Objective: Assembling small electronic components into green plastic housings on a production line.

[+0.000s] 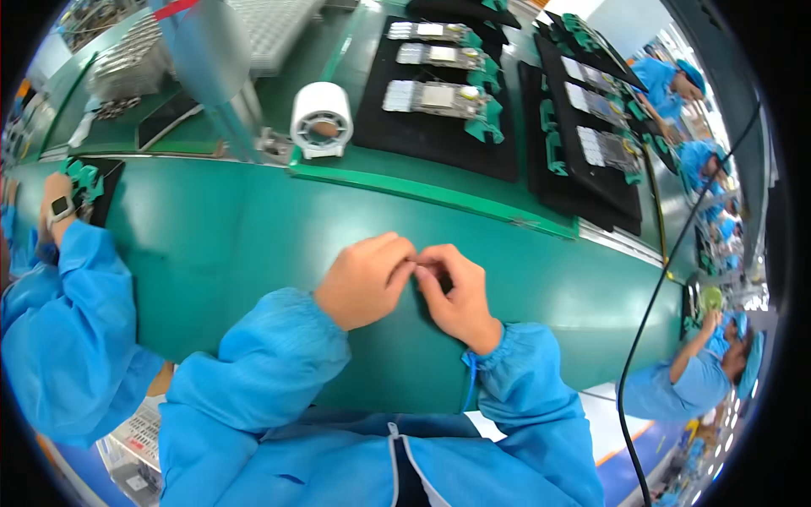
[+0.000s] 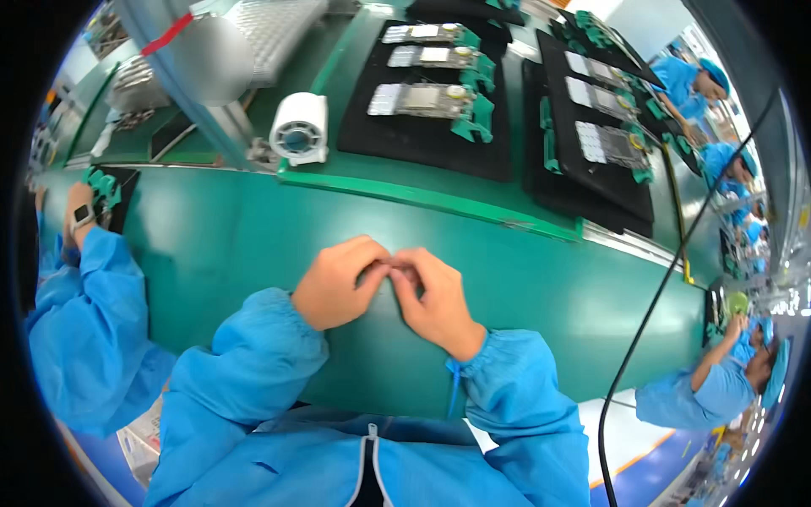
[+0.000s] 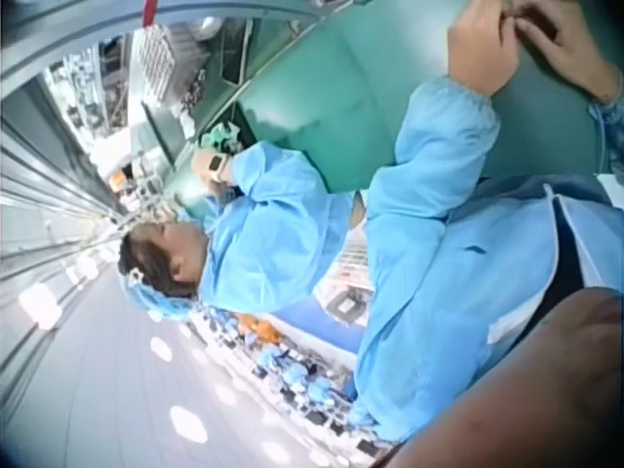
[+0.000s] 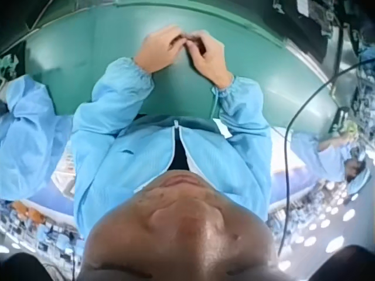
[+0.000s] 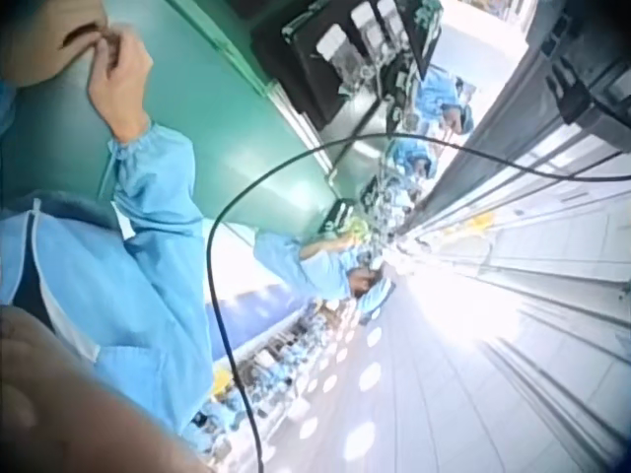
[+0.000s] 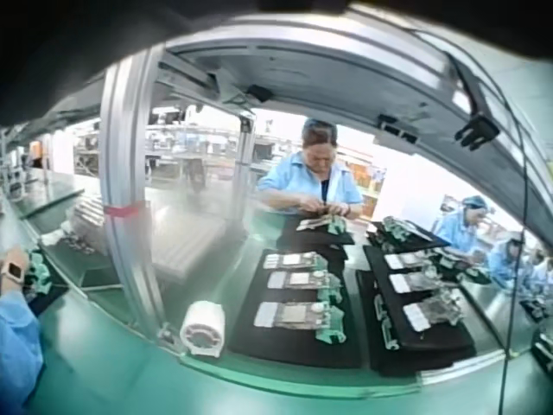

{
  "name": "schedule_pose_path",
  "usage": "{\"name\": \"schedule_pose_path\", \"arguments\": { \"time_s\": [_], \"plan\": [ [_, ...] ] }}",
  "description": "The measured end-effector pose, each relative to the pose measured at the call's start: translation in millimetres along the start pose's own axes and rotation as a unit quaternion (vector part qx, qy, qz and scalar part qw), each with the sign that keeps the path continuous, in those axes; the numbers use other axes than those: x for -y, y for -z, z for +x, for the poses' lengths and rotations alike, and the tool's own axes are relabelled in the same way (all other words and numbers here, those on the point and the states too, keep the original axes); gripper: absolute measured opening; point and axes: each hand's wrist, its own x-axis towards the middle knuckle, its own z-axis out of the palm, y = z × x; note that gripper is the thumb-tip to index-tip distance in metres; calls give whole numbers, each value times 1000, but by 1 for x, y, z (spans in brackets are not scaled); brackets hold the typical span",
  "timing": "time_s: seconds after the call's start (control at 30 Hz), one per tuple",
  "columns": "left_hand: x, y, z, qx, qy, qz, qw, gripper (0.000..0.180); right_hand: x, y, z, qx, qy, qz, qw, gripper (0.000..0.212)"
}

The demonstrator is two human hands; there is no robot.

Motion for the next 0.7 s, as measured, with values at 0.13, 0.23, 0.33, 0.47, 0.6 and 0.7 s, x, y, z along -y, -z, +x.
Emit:
{"name": "schedule_pose_path", "arguments": {
  "time_s": [0.13,0.23,0.33,0.47,0.6,0.7],
  "plan": [
    [0,-1,0,9,-22,5,1000,8,4,2,-2,-9,13,-21,1000,11],
    [-1,-2,-9,-16,-76,-13,997,13,19,3,-9,-14,-7,-46,999,9],
    [-22,-2,-10,-34,-117,-19,992,12,30,15,-19,-20,-11,-39,999,7],
    [-43,-2,-17,-59,-95,-15,994,8,41,26,-34,-19,-46,1,999,6],
    [-42,4,-23,-48,-85,-12,995,6,47,10,-33,-14,-33,28,999,7],
    [-44,5,-25,-48,-86,-10,995,6,45,16,-37,6,-14,6,1000,7]
  ]
}}
